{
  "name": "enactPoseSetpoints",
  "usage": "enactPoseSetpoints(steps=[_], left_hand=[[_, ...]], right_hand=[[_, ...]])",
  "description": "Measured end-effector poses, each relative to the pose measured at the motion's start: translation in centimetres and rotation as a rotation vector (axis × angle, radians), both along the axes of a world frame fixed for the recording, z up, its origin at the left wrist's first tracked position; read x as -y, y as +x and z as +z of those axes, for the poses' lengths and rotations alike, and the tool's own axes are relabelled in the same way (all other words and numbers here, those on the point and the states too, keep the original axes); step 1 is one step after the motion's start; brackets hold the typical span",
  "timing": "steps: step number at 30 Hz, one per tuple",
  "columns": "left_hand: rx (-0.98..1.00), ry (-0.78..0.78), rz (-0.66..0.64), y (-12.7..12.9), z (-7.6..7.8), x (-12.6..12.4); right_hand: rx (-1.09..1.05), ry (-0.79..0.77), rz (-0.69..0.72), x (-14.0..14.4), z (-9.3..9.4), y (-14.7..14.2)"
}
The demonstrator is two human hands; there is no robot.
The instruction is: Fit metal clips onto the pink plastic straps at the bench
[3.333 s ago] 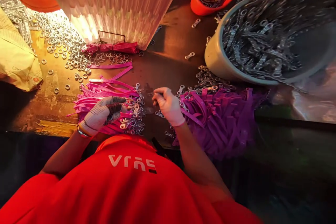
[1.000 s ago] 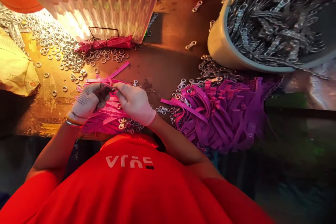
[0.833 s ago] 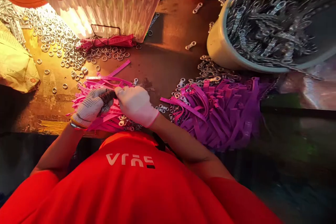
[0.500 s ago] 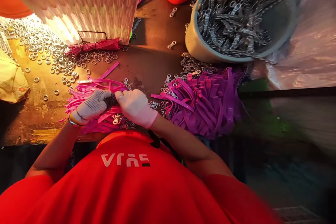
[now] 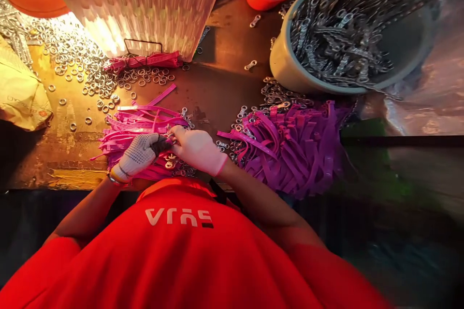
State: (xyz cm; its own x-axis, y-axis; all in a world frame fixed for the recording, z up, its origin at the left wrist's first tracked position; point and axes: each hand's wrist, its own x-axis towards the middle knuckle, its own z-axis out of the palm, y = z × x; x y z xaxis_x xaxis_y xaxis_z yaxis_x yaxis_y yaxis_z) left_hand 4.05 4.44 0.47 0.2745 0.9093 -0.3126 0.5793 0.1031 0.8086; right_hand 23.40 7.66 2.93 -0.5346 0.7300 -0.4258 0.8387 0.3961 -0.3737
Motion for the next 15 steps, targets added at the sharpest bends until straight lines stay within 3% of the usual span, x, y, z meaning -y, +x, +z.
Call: enactPoseSetpoints(steps=[5,9,12,15], left_hand=[[-0.097,0.046,-0.065,0.5,0.5,0.7],[-0.129,0.002,-0.199,0.0,2.2,-0.1],[-0.238,0.042,-0.291,-2.3,3.8,-1.2],[-0.396,0.079,-0.26,-6.3,3.3,-1.7]], right_hand=[[0.016,0.081,0.084,1.2,-1.7,-0.4],[-0.001,0.115,0.122,1.9,-1.8,-0.5],[-0.015,0.125,0.132,2.1,-1.1,-0.9],[-0.034,0.111,0.147,1.8,-1.0,-1.2]])
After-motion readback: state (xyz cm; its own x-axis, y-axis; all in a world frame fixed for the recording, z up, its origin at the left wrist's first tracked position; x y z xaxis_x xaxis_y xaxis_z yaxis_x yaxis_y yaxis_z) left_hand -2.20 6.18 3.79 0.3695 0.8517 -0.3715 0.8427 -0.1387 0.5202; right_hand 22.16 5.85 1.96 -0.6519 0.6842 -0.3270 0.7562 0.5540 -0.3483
